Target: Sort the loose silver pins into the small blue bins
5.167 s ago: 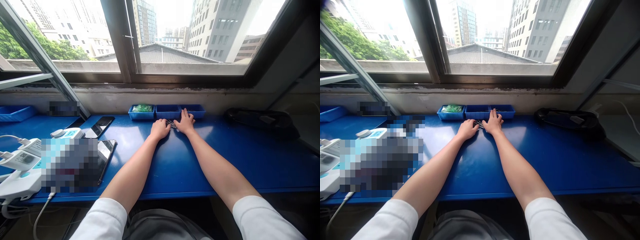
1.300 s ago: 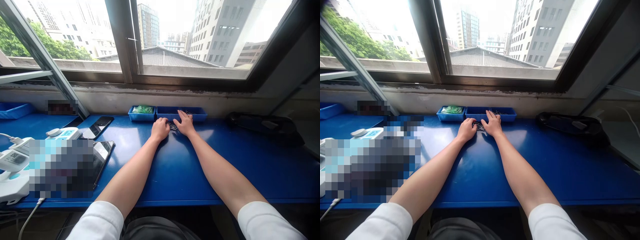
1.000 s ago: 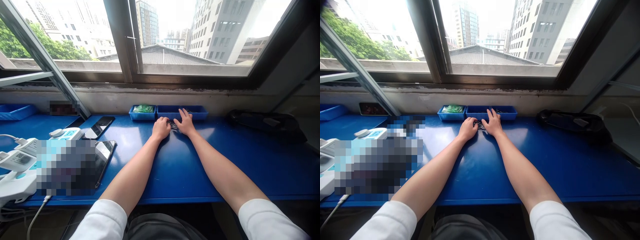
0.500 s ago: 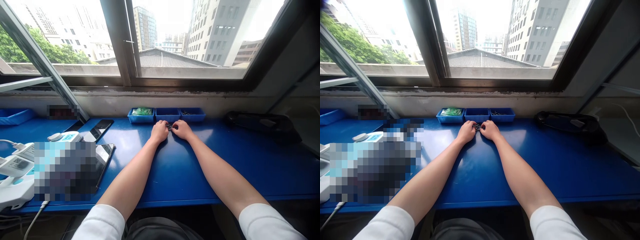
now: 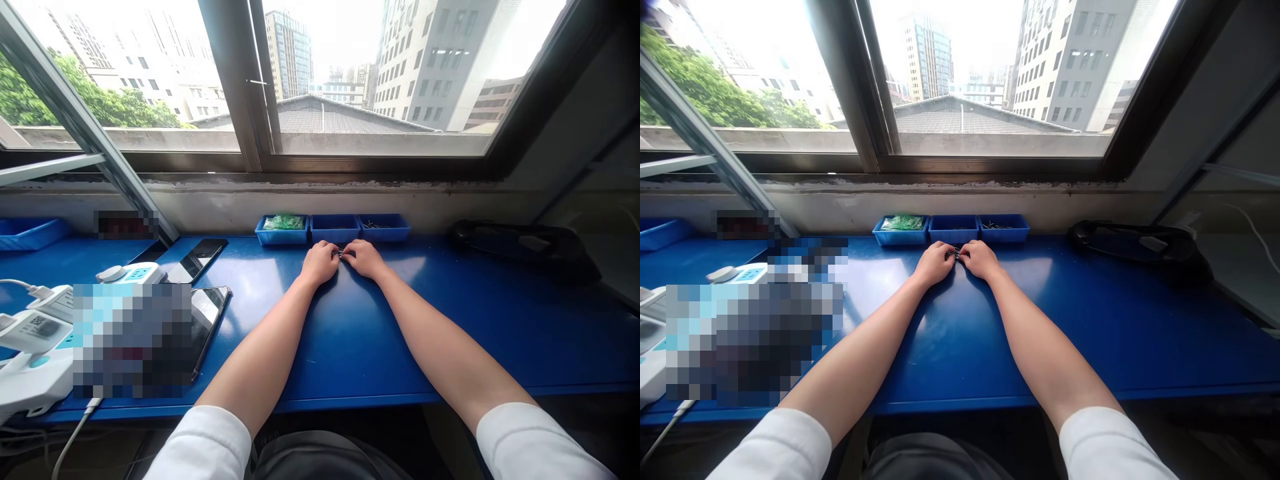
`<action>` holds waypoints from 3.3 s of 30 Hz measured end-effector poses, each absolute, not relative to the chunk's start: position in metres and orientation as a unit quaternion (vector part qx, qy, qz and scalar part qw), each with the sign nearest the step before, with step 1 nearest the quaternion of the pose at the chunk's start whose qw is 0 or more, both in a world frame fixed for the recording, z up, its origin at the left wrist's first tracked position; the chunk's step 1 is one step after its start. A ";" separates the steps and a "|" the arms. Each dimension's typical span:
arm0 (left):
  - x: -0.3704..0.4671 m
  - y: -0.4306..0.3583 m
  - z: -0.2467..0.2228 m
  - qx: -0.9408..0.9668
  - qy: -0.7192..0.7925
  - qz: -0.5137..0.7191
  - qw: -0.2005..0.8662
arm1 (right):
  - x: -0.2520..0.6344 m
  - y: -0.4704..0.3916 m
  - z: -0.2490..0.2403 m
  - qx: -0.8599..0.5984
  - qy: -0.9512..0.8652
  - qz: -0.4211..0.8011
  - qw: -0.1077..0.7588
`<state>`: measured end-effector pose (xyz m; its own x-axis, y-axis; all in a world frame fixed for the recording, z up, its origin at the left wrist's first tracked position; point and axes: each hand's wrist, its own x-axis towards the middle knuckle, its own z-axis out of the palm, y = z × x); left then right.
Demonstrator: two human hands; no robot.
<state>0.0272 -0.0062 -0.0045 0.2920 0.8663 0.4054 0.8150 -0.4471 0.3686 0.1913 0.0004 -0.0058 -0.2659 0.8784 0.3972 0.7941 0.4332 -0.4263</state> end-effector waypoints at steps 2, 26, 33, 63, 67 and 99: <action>0.027 -0.005 -0.006 0.805 0.515 0.291 0.043 | 0.191 0.001 -0.006 -0.526 -0.795 0.068 0.294; 0.027 -0.003 -0.006 0.821 0.420 0.383 0.049 | 0.184 -0.003 -0.001 -0.450 -0.721 0.208 0.484; 0.027 -0.005 -0.002 0.807 0.458 0.370 0.036 | 0.184 -0.002 0.000 -0.481 -0.682 0.228 0.501; 0.027 -0.001 -0.007 0.735 0.595 0.325 0.010 | 0.201 0.007 -0.004 -0.567 -0.631 0.063 0.525; 0.027 -0.002 -0.006 0.742 0.596 0.305 0.020 | 0.207 0.012 -0.009 -0.624 -0.639 0.008 0.449; 0.025 -0.006 -0.009 0.803 0.550 0.226 0.035 | 0.195 0.006 -0.012 -0.541 -0.789 0.059 0.284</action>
